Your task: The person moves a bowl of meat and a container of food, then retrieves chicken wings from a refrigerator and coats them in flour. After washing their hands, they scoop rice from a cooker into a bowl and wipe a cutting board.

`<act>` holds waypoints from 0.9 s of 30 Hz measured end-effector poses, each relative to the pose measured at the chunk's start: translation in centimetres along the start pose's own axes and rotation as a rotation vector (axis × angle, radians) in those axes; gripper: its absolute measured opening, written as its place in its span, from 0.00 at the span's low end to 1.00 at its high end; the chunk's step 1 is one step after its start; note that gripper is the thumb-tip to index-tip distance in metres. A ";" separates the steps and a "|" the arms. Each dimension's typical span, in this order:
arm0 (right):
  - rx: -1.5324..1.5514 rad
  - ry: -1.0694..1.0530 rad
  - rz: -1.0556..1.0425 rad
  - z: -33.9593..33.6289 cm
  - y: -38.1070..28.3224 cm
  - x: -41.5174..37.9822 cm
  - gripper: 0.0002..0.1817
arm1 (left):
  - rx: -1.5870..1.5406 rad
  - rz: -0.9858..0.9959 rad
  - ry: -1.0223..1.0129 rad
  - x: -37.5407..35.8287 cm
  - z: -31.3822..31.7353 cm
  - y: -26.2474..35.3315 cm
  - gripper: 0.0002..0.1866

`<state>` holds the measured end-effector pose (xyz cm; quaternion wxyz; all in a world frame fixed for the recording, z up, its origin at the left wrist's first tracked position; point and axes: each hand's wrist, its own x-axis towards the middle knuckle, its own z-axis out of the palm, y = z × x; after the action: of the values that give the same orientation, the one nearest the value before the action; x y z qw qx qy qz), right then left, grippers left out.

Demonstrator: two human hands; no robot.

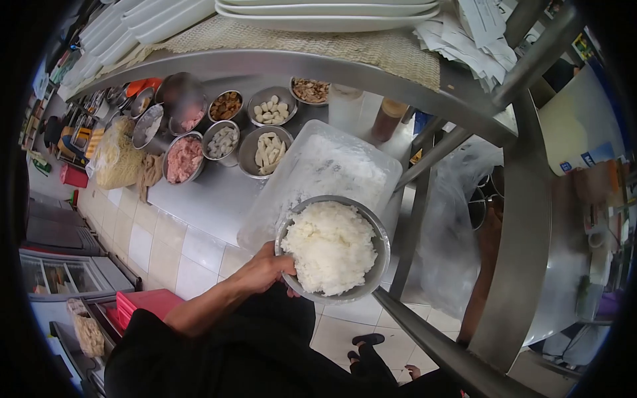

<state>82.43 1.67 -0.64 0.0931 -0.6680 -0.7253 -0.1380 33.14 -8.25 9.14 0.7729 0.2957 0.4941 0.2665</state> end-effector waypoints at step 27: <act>1.343 0.533 0.507 -18.8 -43.3 -12.7 0.17 | -0.091 0.118 0.038 -8.8 -16.2 -3.9 0.22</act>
<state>39.59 -19.44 9.75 0.6799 -0.5581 -0.4309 0.2015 15.43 -14.02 6.22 0.7589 0.2839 0.4779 0.3393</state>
